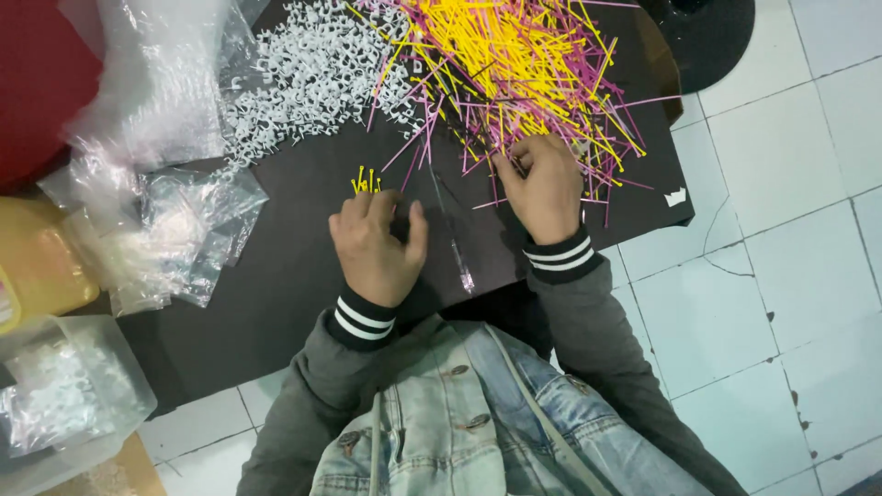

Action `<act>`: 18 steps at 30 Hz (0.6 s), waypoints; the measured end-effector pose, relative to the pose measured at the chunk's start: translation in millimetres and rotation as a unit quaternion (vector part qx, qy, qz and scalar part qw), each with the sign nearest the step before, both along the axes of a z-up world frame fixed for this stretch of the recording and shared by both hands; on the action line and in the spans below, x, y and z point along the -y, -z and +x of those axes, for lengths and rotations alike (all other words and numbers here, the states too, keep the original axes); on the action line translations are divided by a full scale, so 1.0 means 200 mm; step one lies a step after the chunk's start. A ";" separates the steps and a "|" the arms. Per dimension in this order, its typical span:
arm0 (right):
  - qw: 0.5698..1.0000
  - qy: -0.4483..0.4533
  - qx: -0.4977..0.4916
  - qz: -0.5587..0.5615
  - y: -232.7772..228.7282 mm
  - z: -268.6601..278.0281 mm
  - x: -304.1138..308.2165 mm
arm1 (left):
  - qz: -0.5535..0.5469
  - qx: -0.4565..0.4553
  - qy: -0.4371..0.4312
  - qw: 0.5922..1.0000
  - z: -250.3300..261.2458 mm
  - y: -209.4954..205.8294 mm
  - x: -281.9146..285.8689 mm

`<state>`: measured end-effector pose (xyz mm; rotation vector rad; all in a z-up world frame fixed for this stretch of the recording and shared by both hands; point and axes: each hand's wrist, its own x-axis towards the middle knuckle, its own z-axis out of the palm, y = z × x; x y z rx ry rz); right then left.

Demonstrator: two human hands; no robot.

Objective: The person sorts pink and yellow cable ties from a mixed pile on a table, separating them by color. They then place the sorted pink ties into a clear plastic bag and set it aside before continuing to sort the remaining ties.

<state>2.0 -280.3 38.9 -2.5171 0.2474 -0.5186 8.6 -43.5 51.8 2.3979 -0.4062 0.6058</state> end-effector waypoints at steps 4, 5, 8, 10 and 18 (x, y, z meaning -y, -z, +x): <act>0.999 0.033 -0.040 -0.012 0.15 0.06 0.05 | -0.029 -0.031 0.099 0.994 0.03 -0.03 0.17; 0.998 0.032 -0.043 -0.018 0.17 0.06 0.06 | -0.040 -0.041 0.128 0.990 0.04 -0.01 0.21; 0.997 0.039 -0.053 -0.030 0.11 0.07 0.06 | -0.056 -0.055 0.159 0.984 0.14 0.07 0.33; 0.999 0.041 -0.027 -0.014 0.14 0.06 0.08 | -0.064 -0.083 0.159 0.982 0.19 0.09 0.40; 0.997 -0.024 0.065 0.020 -0.01 0.05 0.06 | -0.199 -0.203 0.201 0.937 0.38 0.17 0.64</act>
